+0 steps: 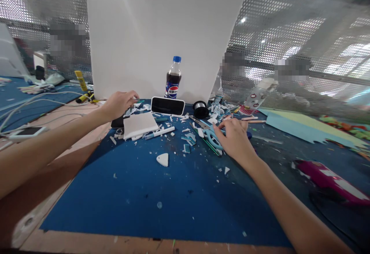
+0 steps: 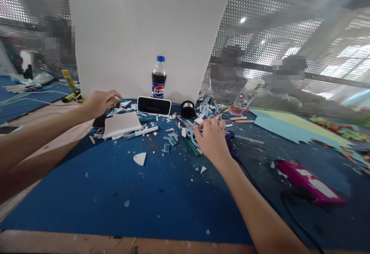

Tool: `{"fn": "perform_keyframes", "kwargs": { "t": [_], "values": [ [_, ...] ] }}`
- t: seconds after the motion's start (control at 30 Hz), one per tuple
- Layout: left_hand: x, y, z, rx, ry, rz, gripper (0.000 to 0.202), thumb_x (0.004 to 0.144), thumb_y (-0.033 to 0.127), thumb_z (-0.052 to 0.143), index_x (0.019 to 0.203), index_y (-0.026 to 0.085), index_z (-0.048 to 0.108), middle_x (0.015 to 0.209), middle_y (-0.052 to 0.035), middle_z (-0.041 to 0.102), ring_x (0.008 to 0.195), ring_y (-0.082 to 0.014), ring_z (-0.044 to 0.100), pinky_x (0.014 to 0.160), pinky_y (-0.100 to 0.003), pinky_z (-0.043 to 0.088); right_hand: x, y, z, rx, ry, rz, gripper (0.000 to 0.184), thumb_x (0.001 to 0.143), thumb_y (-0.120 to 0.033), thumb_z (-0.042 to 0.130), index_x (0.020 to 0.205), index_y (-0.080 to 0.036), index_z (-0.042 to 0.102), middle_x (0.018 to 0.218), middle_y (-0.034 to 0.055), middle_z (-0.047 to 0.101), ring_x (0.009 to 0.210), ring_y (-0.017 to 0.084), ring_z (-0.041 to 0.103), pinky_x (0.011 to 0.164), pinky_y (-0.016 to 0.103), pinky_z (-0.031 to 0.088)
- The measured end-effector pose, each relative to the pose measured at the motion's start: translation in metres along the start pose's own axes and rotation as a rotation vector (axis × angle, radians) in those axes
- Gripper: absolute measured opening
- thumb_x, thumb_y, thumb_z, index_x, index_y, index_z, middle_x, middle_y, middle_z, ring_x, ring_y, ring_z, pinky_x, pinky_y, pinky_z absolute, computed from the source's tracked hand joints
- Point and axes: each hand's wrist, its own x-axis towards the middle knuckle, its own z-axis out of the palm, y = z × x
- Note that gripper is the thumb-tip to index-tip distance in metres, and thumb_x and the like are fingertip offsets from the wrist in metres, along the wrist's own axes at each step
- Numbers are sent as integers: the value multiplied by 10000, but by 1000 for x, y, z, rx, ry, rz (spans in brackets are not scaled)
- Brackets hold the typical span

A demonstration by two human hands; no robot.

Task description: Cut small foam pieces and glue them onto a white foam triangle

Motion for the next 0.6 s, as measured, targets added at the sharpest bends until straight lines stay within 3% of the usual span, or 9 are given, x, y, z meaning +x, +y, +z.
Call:
{"fn": "perform_keyframes", "kwargs": {
  "t": [0.07,0.17,0.3,0.47,0.6],
  "values": [
    [-1,3,-4,-73,46,-14,310,903,271,409,1141,180,586,685,-34,663,560,-135,584,625,-245,465,0,0,1,10,20,-4,360,901,-457,376,677,-199,489,794,113,513,890,294,481,885,492,345],
    [-1,6,-9,-187,119,-61,499,900,276,454,1384,168,395,681,-32,671,473,-112,541,544,-220,469,0,-2,0,25,21,-1,387,905,-479,369,662,-200,483,792,115,514,889,295,483,884,497,349],
    [0,7,-13,-277,141,-83,684,854,230,537,1475,220,248,613,2,651,444,-108,521,533,-218,469,1,-7,-7,86,-33,13,387,891,-489,362,625,-217,437,773,113,500,847,293,484,865,520,352],
    [1,17,-14,-468,87,-135,607,839,205,521,1426,160,376,623,-13,615,465,-101,517,479,-204,456,2,-20,-16,335,24,63,300,840,-466,391,648,-237,420,784,132,531,870,312,482,915,538,320],
    [-1,27,-13,-537,47,-112,529,827,189,520,1351,125,492,635,-39,621,474,-103,517,476,-220,460,7,-57,-19,569,-24,83,261,861,-423,393,794,-206,521,871,142,604,854,274,539,807,444,428]
  ]
}}
